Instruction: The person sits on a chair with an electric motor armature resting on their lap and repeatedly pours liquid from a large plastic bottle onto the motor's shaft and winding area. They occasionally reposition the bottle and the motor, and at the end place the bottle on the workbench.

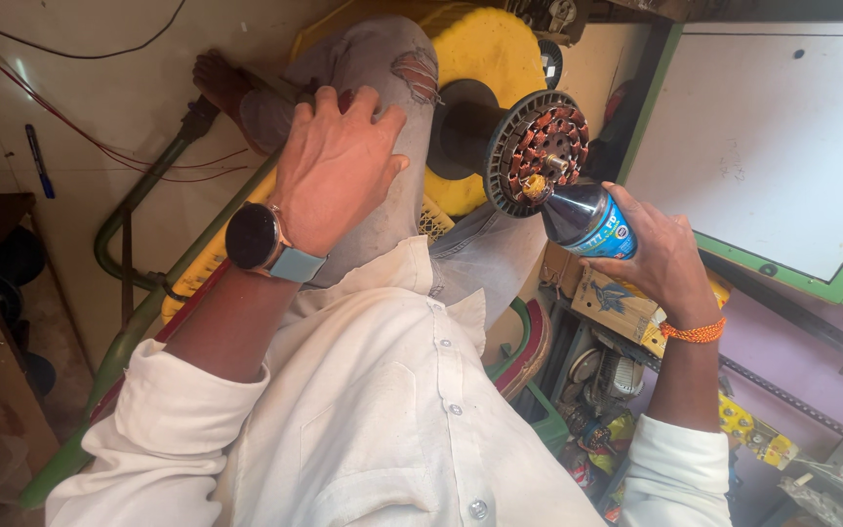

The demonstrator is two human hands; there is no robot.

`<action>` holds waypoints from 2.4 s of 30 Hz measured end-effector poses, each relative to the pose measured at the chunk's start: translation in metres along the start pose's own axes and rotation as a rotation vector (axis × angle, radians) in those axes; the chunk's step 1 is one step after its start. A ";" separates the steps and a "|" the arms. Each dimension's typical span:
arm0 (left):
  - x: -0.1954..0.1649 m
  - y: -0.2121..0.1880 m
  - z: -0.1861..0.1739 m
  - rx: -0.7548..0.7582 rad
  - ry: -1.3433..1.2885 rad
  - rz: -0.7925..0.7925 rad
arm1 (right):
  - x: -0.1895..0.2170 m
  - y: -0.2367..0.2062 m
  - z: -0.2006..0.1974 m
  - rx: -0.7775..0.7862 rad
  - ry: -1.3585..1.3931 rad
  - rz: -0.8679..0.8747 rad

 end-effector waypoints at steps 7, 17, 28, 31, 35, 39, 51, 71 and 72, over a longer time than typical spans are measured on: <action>0.000 0.001 0.001 0.013 0.010 0.003 | 0.004 -0.005 -0.001 0.040 -0.048 0.027; -0.001 0.000 0.001 0.034 0.010 0.004 | -0.005 -0.021 0.011 0.016 -0.023 0.050; -0.005 0.001 0.002 0.045 0.012 0.008 | -0.036 -0.034 0.045 -0.035 0.042 0.119; -0.010 0.003 0.000 0.045 0.015 0.005 | -0.042 -0.035 0.065 -0.115 0.108 0.094; -0.018 0.005 -0.004 0.052 0.013 0.008 | -0.050 -0.034 0.099 -0.235 0.295 0.075; -0.021 0.011 0.001 0.126 -0.027 -0.058 | -0.057 -0.034 0.136 -0.255 0.569 0.138; -0.050 0.027 0.009 -0.064 0.286 -0.068 | -0.040 -0.093 0.207 -0.778 1.370 0.413; -0.094 0.129 0.150 0.014 -0.664 -0.198 | -0.028 -0.111 0.264 -0.712 1.591 0.424; -0.096 0.128 0.149 0.007 -0.638 -0.149 | -0.029 -0.110 0.264 -0.706 1.597 0.421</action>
Point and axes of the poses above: each hand's wrist, its own y-axis towards the middle knuckle, its own z-axis out of the palm, x = y × z, the point moved 4 cm from there along y, towards the middle knuckle, and after that the axes turned 12 degrees about -y, right-handed, at the moved point
